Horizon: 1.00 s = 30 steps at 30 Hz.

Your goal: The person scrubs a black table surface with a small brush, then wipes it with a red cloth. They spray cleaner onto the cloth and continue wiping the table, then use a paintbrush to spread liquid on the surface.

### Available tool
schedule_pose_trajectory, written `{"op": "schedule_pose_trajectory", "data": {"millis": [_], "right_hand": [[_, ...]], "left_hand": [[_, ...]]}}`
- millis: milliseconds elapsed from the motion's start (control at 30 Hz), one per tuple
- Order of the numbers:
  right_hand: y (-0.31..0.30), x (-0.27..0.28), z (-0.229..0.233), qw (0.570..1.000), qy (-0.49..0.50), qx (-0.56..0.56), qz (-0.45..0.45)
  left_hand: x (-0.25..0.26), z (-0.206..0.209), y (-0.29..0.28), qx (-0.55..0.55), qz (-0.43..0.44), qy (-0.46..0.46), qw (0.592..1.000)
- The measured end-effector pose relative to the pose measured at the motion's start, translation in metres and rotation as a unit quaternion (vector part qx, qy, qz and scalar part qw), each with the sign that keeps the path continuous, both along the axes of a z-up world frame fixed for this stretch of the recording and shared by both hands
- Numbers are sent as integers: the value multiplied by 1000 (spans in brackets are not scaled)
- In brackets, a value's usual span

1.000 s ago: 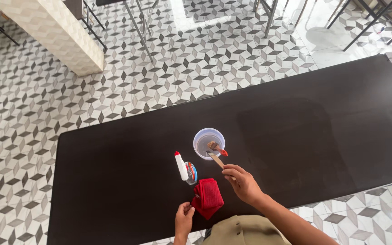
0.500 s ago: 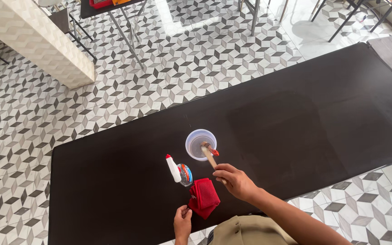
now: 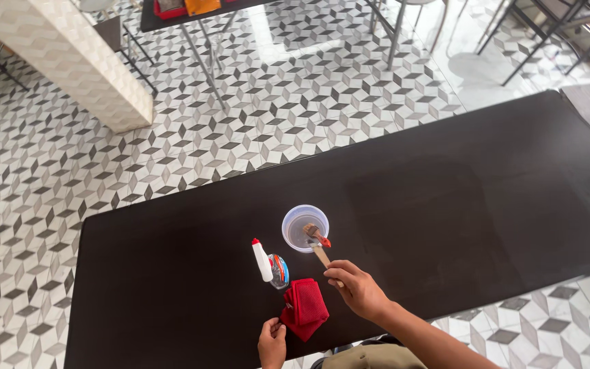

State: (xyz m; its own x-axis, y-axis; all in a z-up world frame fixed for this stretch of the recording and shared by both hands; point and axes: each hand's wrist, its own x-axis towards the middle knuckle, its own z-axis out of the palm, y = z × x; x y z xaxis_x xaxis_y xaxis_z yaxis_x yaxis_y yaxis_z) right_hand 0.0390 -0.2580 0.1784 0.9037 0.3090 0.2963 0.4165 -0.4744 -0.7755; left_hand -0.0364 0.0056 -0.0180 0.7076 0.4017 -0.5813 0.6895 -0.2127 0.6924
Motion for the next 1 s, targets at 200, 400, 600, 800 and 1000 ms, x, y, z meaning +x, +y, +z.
{"op": "schedule_pose_trajectory", "data": {"millis": [200,400,600,800,1000], "right_hand": [[6,0,3,1000,7,-17,-15],[15,5,11,999,6,-37,11],[12,1,7,999,13,-34,39],[6,-1,6,999,5,-19,38],[3,1,5,999,2,6,37]], "left_hand": [[-6,-6,-1,12,4,-28,1000],[-5,-9,-6,19,-4,-21,1000],[-16,-13,-7,26,-15,-38,999],[-15,-12,-6,30,-25,-33,999],[-8,-10,-1,22,-24,-51,998]]}}
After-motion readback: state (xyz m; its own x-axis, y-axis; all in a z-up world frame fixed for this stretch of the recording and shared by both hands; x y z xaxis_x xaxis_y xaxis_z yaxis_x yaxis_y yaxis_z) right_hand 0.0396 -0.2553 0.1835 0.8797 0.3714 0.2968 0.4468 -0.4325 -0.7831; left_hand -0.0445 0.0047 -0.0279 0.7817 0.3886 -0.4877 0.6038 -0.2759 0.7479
